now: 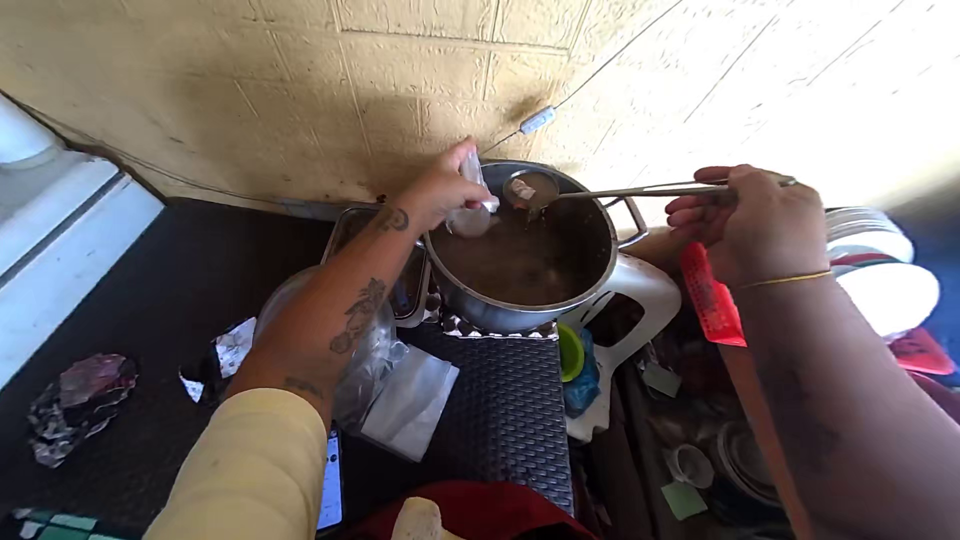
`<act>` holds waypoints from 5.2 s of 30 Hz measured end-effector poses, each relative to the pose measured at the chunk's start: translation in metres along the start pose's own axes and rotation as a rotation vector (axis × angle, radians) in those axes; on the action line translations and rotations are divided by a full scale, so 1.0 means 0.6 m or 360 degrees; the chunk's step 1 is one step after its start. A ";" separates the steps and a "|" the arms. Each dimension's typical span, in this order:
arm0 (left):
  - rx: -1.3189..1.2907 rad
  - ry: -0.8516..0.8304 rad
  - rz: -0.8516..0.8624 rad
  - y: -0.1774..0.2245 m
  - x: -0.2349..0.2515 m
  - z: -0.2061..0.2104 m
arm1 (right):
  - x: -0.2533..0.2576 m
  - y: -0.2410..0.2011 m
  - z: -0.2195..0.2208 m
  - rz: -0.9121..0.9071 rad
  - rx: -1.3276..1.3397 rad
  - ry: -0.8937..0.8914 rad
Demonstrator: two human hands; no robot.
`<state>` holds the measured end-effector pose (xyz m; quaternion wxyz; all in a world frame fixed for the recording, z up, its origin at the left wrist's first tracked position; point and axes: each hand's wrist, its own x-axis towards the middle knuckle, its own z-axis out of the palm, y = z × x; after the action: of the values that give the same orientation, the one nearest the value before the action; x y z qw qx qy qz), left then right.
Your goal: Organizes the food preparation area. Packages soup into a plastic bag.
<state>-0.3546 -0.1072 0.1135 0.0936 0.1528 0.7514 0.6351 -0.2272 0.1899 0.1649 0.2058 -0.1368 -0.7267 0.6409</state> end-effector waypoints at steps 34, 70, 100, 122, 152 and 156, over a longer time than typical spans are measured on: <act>-0.0277 0.0307 0.0007 0.032 -0.013 -0.057 | 0.040 0.207 0.149 -0.0429 -0.1329 -0.0812; -0.0294 0.0259 0.0126 0.074 -0.045 -0.094 | 0.015 0.194 0.145 0.0220 0.0064 -0.0275; -0.0098 0.0073 -0.0155 -0.036 0.022 0.048 | -0.069 0.012 -0.002 -0.0469 -0.0152 -0.0480; -0.0180 0.0060 0.0116 0.004 -0.007 -0.022 | -0.005 0.167 0.058 -0.1187 -0.1248 -0.0682; -0.0214 0.0184 0.0160 0.071 -0.053 -0.073 | 0.023 0.171 0.147 0.0625 0.0241 -0.0160; -0.0204 0.0188 0.0148 0.069 -0.054 -0.076 | 0.025 0.169 0.138 0.0571 0.0257 -0.0161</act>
<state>-0.3350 -0.1545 0.1605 0.0293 0.1435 0.7055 0.6934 -0.2863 0.1390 0.0589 0.0619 -0.2147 -0.6464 0.7295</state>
